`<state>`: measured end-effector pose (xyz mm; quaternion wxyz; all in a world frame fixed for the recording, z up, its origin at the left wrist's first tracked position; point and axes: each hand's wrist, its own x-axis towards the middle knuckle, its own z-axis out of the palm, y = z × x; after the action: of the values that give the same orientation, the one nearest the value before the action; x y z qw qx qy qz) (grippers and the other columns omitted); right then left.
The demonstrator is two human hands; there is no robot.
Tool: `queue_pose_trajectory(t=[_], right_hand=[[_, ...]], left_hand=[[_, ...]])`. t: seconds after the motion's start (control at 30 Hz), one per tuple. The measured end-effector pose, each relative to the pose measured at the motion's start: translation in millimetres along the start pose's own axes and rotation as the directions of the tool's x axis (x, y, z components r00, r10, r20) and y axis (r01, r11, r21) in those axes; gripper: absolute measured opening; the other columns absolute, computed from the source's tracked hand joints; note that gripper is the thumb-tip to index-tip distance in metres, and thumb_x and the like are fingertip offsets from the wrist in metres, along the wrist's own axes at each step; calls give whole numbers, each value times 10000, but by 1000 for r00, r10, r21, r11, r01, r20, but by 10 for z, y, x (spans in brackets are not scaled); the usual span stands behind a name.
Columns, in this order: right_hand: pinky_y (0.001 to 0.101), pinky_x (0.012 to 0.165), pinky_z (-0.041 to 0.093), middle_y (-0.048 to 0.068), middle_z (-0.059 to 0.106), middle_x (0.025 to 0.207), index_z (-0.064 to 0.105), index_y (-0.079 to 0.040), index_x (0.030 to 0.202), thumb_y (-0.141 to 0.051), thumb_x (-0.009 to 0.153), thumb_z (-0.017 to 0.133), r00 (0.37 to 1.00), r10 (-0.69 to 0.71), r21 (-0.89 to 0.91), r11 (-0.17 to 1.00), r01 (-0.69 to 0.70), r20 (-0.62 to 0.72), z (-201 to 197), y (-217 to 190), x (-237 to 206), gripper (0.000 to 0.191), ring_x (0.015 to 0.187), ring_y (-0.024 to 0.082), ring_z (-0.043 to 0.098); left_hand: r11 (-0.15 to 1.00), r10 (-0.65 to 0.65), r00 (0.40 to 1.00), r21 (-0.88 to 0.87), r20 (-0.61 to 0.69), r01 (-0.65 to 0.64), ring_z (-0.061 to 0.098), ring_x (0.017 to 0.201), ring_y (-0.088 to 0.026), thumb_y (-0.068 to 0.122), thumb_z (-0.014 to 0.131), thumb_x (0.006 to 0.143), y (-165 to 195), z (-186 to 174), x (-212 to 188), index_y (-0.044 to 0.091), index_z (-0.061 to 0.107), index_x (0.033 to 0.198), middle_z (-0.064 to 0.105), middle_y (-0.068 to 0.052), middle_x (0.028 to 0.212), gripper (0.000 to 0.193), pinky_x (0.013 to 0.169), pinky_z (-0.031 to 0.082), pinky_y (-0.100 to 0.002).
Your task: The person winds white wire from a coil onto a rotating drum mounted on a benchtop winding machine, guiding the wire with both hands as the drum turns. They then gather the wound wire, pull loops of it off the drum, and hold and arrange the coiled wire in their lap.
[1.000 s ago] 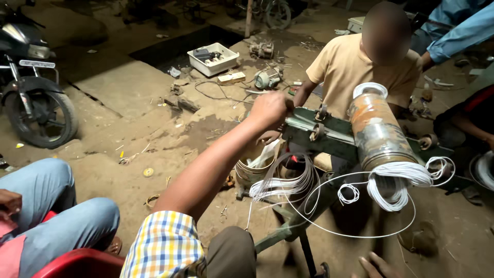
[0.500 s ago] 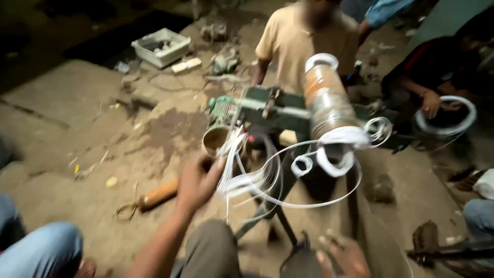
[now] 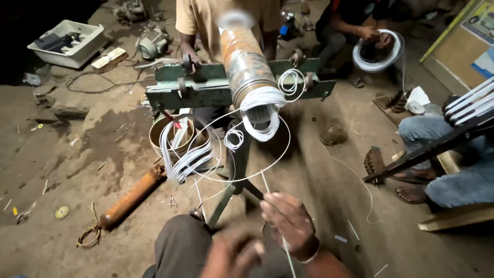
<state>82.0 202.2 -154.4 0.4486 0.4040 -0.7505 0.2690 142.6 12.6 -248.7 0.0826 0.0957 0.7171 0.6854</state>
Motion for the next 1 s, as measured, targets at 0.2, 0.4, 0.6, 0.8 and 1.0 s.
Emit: queue_pose_trajectory(t=[0.2, 0.4, 0.6, 0.8, 1.0], right_hand=[[341, 960, 602, 142, 703, 1171, 730, 18, 1076, 30, 835, 753, 996, -88, 117, 989, 91, -28, -53, -19, -155, 242, 1110, 281, 693], [384, 950, 591, 147, 720, 1176, 741, 23, 1092, 33, 746, 672, 991, -106, 113, 989, 96, 82, -86, 20, -278, 354, 1121, 308, 696], [342, 908, 591, 169, 722, 1181, 736, -26, 1102, 47, 888, 585, 983, 183, 542, 825, -158, 8, -1, -12, -459, 272, 1098, 292, 702], [305, 689, 531, 67, 653, 828, 625, 0, 1354, -16, 938, 587, 767, 615, 702, 465, -539, 181, -276, -7, -676, 417, 723, 163, 630], [357, 588, 504, 95, 590, 691, 691, -43, 1403, -217, 948, 744, 691, 267, 258, 790, -556, 672, -587, 206, -796, 490, 611, 174, 593]], left_hand=[[961, 22, 988, -270, -152, -62, 709, 948, -98, 102, 662, 912, 852, -229, 558, 0, 619, 1304, 772, -43, 1083, 408, 850, 585, -272], [853, -37, 998, -522, -54, 3, 703, 897, -149, 66, 699, 907, 783, -203, 678, -63, 643, 1258, 762, -134, 1051, 379, 818, 575, -301], [873, -33, 997, -488, -69, -5, 695, 821, -167, 67, 721, 903, 571, -246, 676, -40, 669, 1082, 757, -133, 976, 215, 759, 576, -316], [933, 189, 957, 264, 221, -245, 684, 820, -152, 94, 760, 910, 685, -75, 290, -1, 740, 1028, 747, -80, 902, 153, 727, 546, -286], [941, 93, 993, -321, -72, -111, 685, 813, -154, 71, 716, 881, 1065, -55, 334, 43, 659, 1167, 735, -64, 953, 294, 728, 578, -295]])
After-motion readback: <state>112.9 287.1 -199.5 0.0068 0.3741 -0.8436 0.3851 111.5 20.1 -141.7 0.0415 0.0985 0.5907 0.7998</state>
